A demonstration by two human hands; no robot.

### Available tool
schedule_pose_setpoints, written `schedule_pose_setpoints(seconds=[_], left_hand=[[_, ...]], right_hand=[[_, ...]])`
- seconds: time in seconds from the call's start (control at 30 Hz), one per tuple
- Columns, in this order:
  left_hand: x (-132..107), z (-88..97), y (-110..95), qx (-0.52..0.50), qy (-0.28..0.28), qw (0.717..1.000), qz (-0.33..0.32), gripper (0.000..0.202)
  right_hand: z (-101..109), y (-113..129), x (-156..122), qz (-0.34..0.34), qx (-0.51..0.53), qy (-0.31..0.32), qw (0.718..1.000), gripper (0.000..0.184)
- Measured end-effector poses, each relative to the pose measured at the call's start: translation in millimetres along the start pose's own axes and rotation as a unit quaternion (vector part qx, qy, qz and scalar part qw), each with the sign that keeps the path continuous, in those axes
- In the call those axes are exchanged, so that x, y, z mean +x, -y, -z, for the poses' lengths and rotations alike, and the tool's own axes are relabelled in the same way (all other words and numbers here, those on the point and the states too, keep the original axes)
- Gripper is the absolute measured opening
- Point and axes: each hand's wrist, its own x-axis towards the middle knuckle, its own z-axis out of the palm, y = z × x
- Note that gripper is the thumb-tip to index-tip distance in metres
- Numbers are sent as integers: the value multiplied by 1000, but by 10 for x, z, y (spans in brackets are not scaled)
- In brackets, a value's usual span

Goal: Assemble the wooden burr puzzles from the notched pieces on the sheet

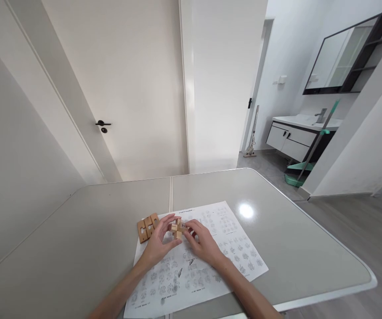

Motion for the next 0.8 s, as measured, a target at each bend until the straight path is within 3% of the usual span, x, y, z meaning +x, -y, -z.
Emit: schedule_pose_setpoints(seconds=[0.13, 0.4, 0.5, 0.6, 0.7, 0.8], left_hand=[[11, 26, -33, 2, 20, 1000, -6, 72], [-2, -40, 81, -31, 64, 997, 43, 71], [1, -57, 93, -31, 46, 997, 51, 67], [6, -55, 61, -4, 5, 998, 59, 69], [6, -41, 12, 20, -13, 999, 28, 58], [4, -28, -26, 56, -1, 998, 0, 54]], right_hand=[[21, 3, -2, -24, 17, 2, 1000, 24], [-45, -52, -34, 47, 21, -45, 998, 14], [-75, -72, -39, 52, 28, -37, 998, 10], [-90, -70, -40, 35, 32, -38, 998, 18], [-82, -41, -37, 14, 24, -47, 999, 30], [-59, -16, -36, 0, 7, -32, 999, 30]])
